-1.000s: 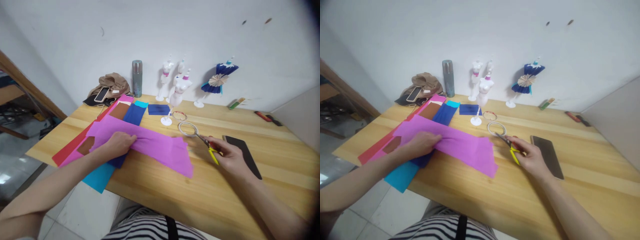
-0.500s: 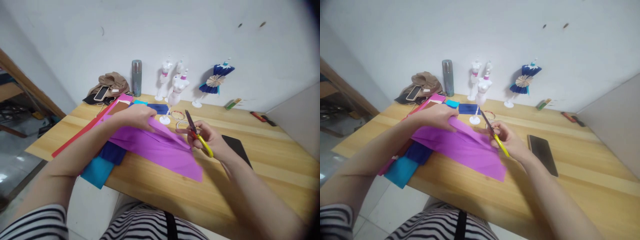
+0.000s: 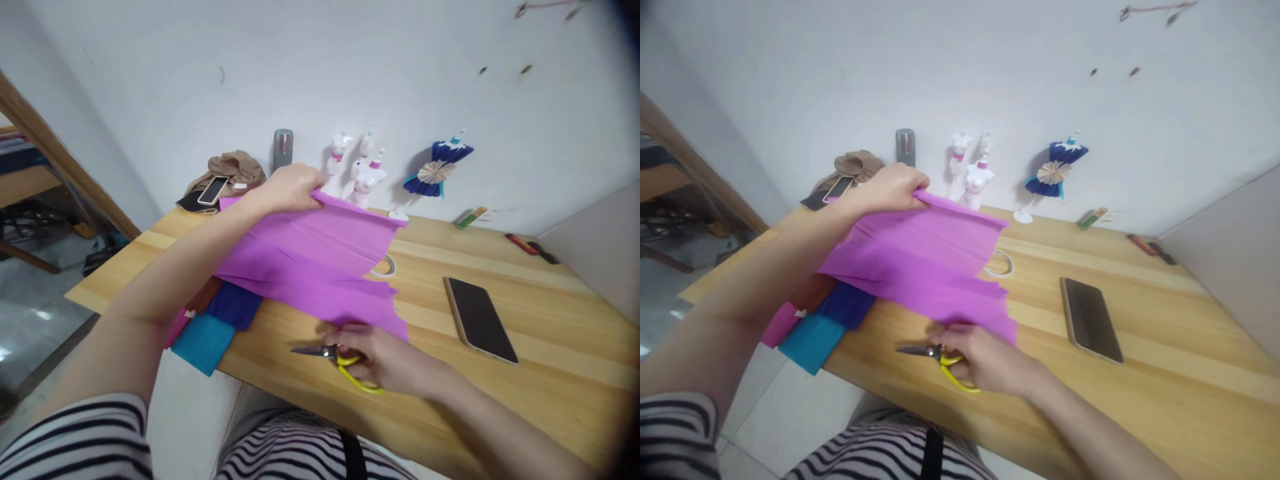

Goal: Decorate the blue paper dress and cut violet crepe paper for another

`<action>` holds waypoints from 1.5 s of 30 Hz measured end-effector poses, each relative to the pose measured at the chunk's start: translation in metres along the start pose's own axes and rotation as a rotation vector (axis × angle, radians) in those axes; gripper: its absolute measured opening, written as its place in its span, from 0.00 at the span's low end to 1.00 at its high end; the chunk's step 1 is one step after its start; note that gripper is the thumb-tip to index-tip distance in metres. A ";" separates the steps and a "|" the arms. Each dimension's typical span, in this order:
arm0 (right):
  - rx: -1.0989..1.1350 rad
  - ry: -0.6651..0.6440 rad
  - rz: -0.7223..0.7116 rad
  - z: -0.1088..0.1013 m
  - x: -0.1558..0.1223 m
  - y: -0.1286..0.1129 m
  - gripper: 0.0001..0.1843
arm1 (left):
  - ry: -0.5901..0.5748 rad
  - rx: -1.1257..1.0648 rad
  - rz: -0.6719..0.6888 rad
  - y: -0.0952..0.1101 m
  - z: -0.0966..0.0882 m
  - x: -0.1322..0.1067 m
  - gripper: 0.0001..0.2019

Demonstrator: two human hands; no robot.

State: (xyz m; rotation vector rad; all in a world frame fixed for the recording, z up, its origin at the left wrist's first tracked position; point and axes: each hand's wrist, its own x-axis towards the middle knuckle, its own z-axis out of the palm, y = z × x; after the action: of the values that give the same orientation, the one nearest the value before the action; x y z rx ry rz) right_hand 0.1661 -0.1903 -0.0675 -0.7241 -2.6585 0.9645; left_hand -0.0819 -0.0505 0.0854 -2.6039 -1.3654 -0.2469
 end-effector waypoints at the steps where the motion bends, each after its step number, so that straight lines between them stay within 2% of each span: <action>1: -0.007 0.005 -0.022 0.010 0.003 -0.002 0.34 | 0.026 -0.009 -0.003 0.002 -0.006 0.002 0.09; 4: -0.148 0.060 -0.033 0.029 0.007 -0.003 0.35 | 0.113 -0.012 -0.002 0.010 -0.025 0.006 0.09; 8: -0.494 0.155 -0.101 0.038 0.005 0.000 0.29 | 0.168 0.040 0.019 0.021 -0.041 0.004 0.09; 10: -0.556 0.243 -0.171 0.035 0.005 0.002 0.23 | 0.156 0.051 0.044 0.026 -0.044 0.000 0.08; 12: -0.608 0.384 -0.202 0.026 0.006 0.009 0.19 | 0.140 0.048 0.060 0.030 -0.046 -0.004 0.08; 14: -0.707 0.526 -0.143 0.014 0.008 0.022 0.21 | 0.115 0.037 0.065 0.035 -0.051 -0.007 0.10; 15: -0.754 0.556 -0.074 0.008 0.008 0.031 0.22 | 0.101 0.030 0.062 0.037 -0.054 -0.009 0.11; 17: -0.802 0.567 0.056 -0.003 0.008 0.050 0.25 | 0.079 0.020 0.058 0.040 -0.062 -0.011 0.12; 21: -0.790 0.528 0.129 -0.012 0.004 0.071 0.25 | 0.087 0.029 0.077 0.041 -0.080 -0.016 0.11; 23: -0.766 0.522 0.128 -0.011 -0.001 0.067 0.23 | 0.087 0.052 0.071 0.041 -0.087 -0.020 0.13; 26: -0.665 0.498 0.102 -0.006 -0.009 0.044 0.21 | 0.068 0.062 0.043 0.040 -0.091 -0.024 0.17; 30: -0.300 0.442 0.159 0.000 -0.017 0.020 0.24 | 0.099 0.046 0.003 0.035 -0.079 -0.019 0.15; 33: -0.004 0.402 0.270 -0.003 -0.019 0.020 0.27 | 0.112 0.101 -0.005 0.028 -0.057 -0.011 0.11; 37: 0.263 0.272 0.423 -0.010 -0.023 0.022 0.25 | 0.022 0.171 0.060 0.023 -0.027 -0.006 0.10; 39: 0.265 0.209 0.392 -0.008 -0.027 0.020 0.30 | -0.018 0.180 0.094 0.023 -0.015 -0.008 0.10; 42: 0.116 0.162 0.310 0.003 -0.031 0.018 0.46 | -0.065 0.170 0.138 0.026 0.001 -0.013 0.12; 43: 0.069 0.160 0.305 0.007 -0.032 0.019 0.47 | -0.072 0.164 0.171 0.027 0.007 -0.016 0.16; 45: 0.034 0.182 0.315 0.013 -0.032 0.022 0.41 | -0.056 0.160 0.264 0.031 0.018 -0.022 0.29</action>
State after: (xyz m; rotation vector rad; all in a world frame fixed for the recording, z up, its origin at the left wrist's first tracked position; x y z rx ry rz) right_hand 0.1972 -0.1992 -0.0926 -1.1879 -2.4090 0.9612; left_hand -0.0680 -0.0810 0.0603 -2.6336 -0.9949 -0.0236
